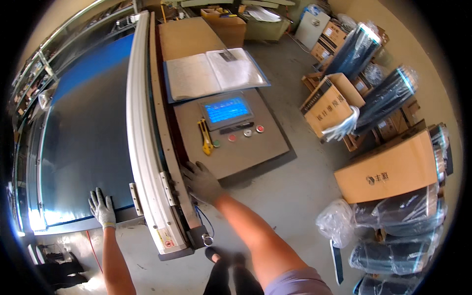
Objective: The person operates a large industrial sheet cutting machine in a workshop. They place a large dark sheet onto the machine's blue mat, align it, and use the control panel to cut the sheet into strips. The person then removes the cut strips and stacks them on a nearby table.
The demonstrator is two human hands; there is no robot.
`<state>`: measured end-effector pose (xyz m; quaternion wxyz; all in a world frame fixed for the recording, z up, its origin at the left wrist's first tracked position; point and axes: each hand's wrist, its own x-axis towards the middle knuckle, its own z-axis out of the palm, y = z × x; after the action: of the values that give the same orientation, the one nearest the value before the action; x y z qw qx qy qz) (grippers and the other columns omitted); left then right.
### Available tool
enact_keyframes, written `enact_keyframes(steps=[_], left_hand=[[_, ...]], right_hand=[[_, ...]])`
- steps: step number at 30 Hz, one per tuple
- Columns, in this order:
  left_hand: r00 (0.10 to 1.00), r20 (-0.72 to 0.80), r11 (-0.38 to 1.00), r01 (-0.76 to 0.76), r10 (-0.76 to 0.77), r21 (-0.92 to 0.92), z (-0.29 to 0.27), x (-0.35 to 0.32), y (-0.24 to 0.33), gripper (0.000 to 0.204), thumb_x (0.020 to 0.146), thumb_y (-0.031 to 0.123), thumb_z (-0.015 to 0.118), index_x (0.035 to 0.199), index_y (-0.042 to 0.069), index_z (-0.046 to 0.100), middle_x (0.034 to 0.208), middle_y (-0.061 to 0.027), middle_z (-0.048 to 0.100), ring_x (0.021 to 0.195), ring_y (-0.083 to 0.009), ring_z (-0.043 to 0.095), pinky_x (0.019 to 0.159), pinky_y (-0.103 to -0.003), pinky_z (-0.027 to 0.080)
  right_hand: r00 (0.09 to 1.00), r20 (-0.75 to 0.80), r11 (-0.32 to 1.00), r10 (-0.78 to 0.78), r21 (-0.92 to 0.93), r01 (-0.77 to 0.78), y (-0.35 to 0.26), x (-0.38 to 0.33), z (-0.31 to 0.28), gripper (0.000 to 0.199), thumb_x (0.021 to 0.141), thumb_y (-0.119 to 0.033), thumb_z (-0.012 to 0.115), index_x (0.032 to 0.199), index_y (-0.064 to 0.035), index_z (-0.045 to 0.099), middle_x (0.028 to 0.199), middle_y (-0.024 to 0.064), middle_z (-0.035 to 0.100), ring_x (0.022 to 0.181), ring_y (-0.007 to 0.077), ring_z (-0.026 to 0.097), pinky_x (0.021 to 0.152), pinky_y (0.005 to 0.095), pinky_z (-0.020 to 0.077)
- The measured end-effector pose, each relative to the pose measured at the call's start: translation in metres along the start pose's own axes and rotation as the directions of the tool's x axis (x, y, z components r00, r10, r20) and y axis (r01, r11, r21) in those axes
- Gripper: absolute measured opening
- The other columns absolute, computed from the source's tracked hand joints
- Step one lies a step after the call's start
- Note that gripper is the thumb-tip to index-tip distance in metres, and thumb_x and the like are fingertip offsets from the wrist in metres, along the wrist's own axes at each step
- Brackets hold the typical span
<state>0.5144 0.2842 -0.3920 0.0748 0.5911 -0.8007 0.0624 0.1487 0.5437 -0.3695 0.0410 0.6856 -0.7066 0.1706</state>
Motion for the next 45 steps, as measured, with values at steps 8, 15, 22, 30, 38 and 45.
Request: enact_keyframes(steps=[8,15,22,30,38,45], left_hand=[[0.908,0.419,1.000,-0.020,0.012,0.015,-0.039,0.017,0.002,0.106,0.078,0.044,0.078,0.161,0.025,0.015,0.167,-0.0125,0.013,0.150,-0.0434,0.015,0.122,-0.050,0.021],[0.777,0.630,1.000,-0.019,0.009,0.009,-0.061,0.037,0.008,0.130,0.064,0.034,0.092,0.161,0.015,0.007,0.166,-0.0218,0.005,0.151,-0.0468,0.009,0.121,-0.047,0.028],[0.742,0.668,0.998,0.030,-0.061,0.058,-0.074,0.045,0.025,0.131,0.065,0.036,0.093,0.161,0.015,0.006,0.166,-0.0205,0.004,0.150,-0.0468,0.014,0.122,-0.046,0.027],[0.720,0.687,0.995,0.047,-0.098,0.092,-0.079,0.048,0.025,0.136,0.061,0.041,0.094,0.161,0.021,0.003,0.167,-0.0186,0.005,0.151,-0.0449,0.016,0.120,-0.049,0.029],[0.713,0.693,0.994,0.094,-0.111,0.063,-0.081,0.047,0.029,0.137,0.061,0.037,0.095,0.161,0.022,0.003,0.167,-0.0188,0.003,0.151,-0.0439,0.013,0.121,-0.047,0.029],[0.713,0.693,0.994,0.091,-0.104,0.056,-0.077,0.048,0.024,0.138,0.060,0.037,0.095,0.161,0.022,0.003,0.167,-0.0190,0.002,0.151,-0.0443,0.011,0.121,-0.047,0.029]], right_hand=[[0.995,0.087,0.999,0.040,0.024,-0.042,0.001,-0.001,-0.005,0.051,0.083,-0.028,0.065,0.129,-0.0051,0.062,0.141,0.0115,0.054,0.138,0.0338,0.039,0.115,0.0525,0.0298],[0.995,0.084,0.998,0.054,0.016,-0.055,-0.002,0.001,-0.005,0.047,0.084,-0.026,0.064,0.125,-0.0041,0.064,0.140,0.0123,0.053,0.137,0.0329,0.040,0.115,0.0512,0.0309],[0.972,0.003,0.934,0.236,0.274,-0.228,0.012,-0.028,0.009,0.044,0.083,-0.018,0.063,0.124,-0.0023,0.061,0.135,0.0183,0.054,0.129,0.0367,0.047,0.111,0.0501,0.0359],[0.745,-0.221,0.771,0.630,0.062,-0.634,0.075,-0.011,0.000,0.036,0.091,-0.012,0.055,0.127,-0.0050,0.055,0.123,0.0201,0.056,0.113,0.0426,0.050,0.098,0.0536,0.0399],[0.748,-0.226,0.766,0.624,-0.010,-0.642,0.072,-0.004,-0.010,0.033,0.092,-0.017,0.057,0.124,-0.0077,0.058,0.125,0.0160,0.056,0.113,0.0383,0.052,0.097,0.0491,0.0413],[0.602,-0.300,0.597,0.740,-0.119,-0.793,0.071,0.003,-0.008,0.047,0.084,-0.023,0.064,0.128,-0.0080,0.055,0.140,0.0128,0.049,0.122,0.0369,0.048,0.105,0.0479,0.0377]])
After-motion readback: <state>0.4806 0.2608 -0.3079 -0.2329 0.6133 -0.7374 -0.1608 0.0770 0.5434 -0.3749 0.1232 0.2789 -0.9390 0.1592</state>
